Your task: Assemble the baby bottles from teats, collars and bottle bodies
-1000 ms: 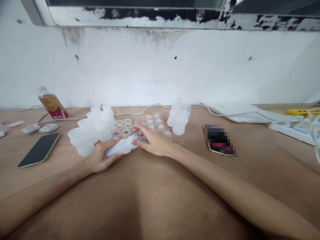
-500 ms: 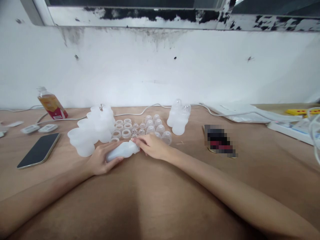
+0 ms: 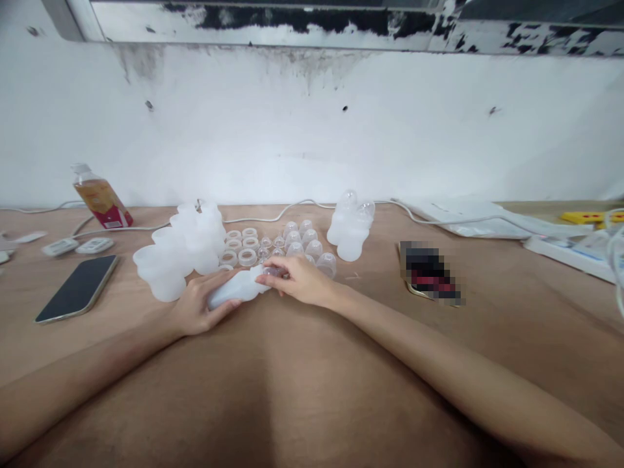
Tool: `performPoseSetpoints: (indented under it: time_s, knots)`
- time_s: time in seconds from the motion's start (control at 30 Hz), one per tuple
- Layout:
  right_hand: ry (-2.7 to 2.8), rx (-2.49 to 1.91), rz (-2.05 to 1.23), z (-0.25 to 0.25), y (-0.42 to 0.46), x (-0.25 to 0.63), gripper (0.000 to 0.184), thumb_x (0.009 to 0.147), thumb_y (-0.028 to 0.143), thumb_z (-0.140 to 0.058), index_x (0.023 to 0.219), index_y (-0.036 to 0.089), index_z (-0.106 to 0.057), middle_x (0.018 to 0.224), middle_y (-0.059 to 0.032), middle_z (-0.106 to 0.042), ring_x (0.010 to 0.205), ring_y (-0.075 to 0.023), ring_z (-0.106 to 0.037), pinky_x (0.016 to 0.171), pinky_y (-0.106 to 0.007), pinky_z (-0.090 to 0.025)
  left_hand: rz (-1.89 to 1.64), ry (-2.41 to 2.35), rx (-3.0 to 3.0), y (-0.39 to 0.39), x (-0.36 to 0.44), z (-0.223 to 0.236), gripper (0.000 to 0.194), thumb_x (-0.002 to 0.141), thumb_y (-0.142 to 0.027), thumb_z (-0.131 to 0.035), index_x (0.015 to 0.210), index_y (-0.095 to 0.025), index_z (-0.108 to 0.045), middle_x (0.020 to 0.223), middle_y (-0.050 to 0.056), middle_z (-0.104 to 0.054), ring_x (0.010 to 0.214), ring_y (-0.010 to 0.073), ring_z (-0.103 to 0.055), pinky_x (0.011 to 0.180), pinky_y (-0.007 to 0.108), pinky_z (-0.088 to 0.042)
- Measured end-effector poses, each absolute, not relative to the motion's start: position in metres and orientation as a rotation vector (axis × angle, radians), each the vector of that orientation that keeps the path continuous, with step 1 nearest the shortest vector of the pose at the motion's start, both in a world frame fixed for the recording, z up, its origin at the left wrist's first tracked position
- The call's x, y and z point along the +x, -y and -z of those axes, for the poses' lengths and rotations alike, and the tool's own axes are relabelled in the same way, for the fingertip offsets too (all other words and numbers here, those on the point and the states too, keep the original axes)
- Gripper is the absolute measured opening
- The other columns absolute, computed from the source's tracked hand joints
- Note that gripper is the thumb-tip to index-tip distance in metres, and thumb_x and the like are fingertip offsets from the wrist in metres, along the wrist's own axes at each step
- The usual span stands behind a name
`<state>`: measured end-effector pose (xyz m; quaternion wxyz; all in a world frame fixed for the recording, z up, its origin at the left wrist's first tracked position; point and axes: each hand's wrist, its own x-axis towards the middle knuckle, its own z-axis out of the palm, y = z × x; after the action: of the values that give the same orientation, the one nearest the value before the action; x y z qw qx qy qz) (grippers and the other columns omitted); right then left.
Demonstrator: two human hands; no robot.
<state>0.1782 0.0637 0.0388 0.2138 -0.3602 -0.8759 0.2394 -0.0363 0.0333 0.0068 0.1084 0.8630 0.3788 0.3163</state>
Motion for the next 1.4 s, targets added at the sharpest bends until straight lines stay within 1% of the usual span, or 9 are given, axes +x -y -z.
performPoseSetpoints:
  time_s: [0.1, 0.17, 0.3, 0.43, 0.63, 0.9, 1.13, 1.27, 1.4]
  knots:
    - [2.445, -1.096, -0.635, -0.039, -0.062, 0.176, 0.043, 0.083, 0.047, -0.03, 0.081, 0.014, -0.058, 0.051, 0.0004, -0.056, 0.049, -0.0108, -0.053, 0.054, -0.024, -0.041, -0.904, -1.137, 2.524, -0.033, -0.036, -0.007, 0.043, 0.076, -0.035, -0.048, 0.115, -0.017, -0.046, 0.101, 0.007, -0.059, 0.085, 0.0203, -0.057, 0.072, 0.031, -0.045]
    - [2.461, -1.031, -0.513, -0.043, -0.063, 0.178, 0.039, 0.082, 0.046, -0.034, 0.093, 0.016, -0.056, 0.078, -0.0055, -0.062, 0.068, -0.0142, -0.057, 0.061, -0.026, -0.043, -0.92, -1.144, 2.498, -0.034, -0.035, -0.007, 0.042, 0.076, -0.035, -0.047, 0.114, -0.017, -0.046, 0.102, 0.007, -0.059, 0.087, 0.0203, -0.056, 0.074, 0.031, -0.044]
    - [2.574, -0.66, -0.423, -0.049, -0.068, 0.186, 0.05, 0.077, 0.036, -0.049, 0.123, 0.023, -0.035, 0.124, -0.0072, -0.041, 0.108, -0.0183, -0.043, 0.085, -0.033, -0.038, -0.963, -1.134, 2.438, -0.035, -0.035, -0.009, 0.04, 0.077, -0.035, -0.047, 0.111, -0.014, -0.049, 0.101, 0.007, -0.06, 0.086, 0.0192, -0.057, 0.074, 0.028, -0.044]
    - [2.587, -0.583, -0.395, -0.046, -0.069, 0.188, 0.039, 0.079, 0.03, -0.049, 0.117, 0.023, -0.043, 0.114, -0.0056, -0.051, 0.104, -0.0165, -0.046, 0.086, -0.031, -0.037, -0.93, -1.119, 2.449, -0.035, -0.036, -0.009, 0.039, 0.078, -0.035, -0.046, 0.111, -0.014, -0.048, 0.1, 0.007, -0.06, 0.086, 0.0189, -0.057, 0.073, 0.028, -0.044]
    - [2.399, -0.934, -0.49, -0.034, -0.056, 0.176, 0.031, 0.078, 0.037, -0.046, 0.102, 0.017, -0.047, 0.078, -0.0031, -0.057, 0.054, -0.009, -0.047, 0.051, -0.022, -0.04, -0.9, -1.158, 2.57, -0.031, -0.037, -0.005, 0.043, 0.077, -0.036, -0.046, 0.116, -0.017, -0.042, 0.101, 0.007, -0.059, 0.085, 0.0189, -0.057, 0.072, 0.028, -0.045]
    - [1.981, -1.226, -0.956, -0.03, -0.047, 0.162, 0.036, 0.076, 0.052, -0.039, 0.072, 0.017, -0.045, 0.05, 0.0045, -0.044, 0.042, -0.006, -0.039, 0.039, -0.017, -0.03, -1.016, -1.291, 2.912, -0.03, -0.034, 0.0, 0.046, 0.079, -0.038, -0.045, 0.118, -0.016, -0.04, 0.094, 0.008, -0.06, 0.082, 0.0189, -0.057, 0.07, 0.029, -0.045]
    - [1.759, -1.33, -1.295, -0.029, -0.043, 0.16, 0.043, 0.07, 0.06, -0.041, 0.066, 0.017, -0.041, 0.048, 0.0052, -0.043, 0.035, -0.0031, -0.033, 0.032, -0.015, -0.022, -1.024, -1.344, 3.004, -0.029, -0.033, -0.001, 0.043, 0.08, -0.036, -0.045, 0.118, -0.017, -0.04, 0.097, 0.007, -0.061, 0.086, 0.0191, -0.056, 0.071, 0.03, -0.043]
    - [1.924, -1.333, -1.109, -0.031, -0.042, 0.16, 0.043, 0.076, 0.057, -0.034, 0.064, 0.016, -0.044, 0.05, 0.0028, -0.048, 0.041, -0.0057, -0.041, 0.04, -0.018, -0.03, -1.007, -1.358, 3.004, -0.03, -0.033, -0.001, 0.042, 0.079, -0.038, -0.046, 0.116, -0.018, -0.042, 0.098, 0.006, -0.06, 0.086, 0.0199, -0.056, 0.071, 0.031, -0.043]
    - [2.258, -1.381, -0.519, -0.056, -0.047, 0.17, 0.043, 0.08, 0.05, -0.033, 0.062, 0.017, -0.054, 0.053, 0.0001, -0.054, 0.047, -0.0099, -0.046, 0.047, -0.022, -0.03, -1.037, -1.378, 2.843, -0.031, -0.033, -0.002, 0.042, 0.076, -0.039, -0.048, 0.112, -0.017, -0.043, 0.097, 0.006, -0.06, 0.085, 0.0192, -0.056, 0.071, 0.03, -0.044]
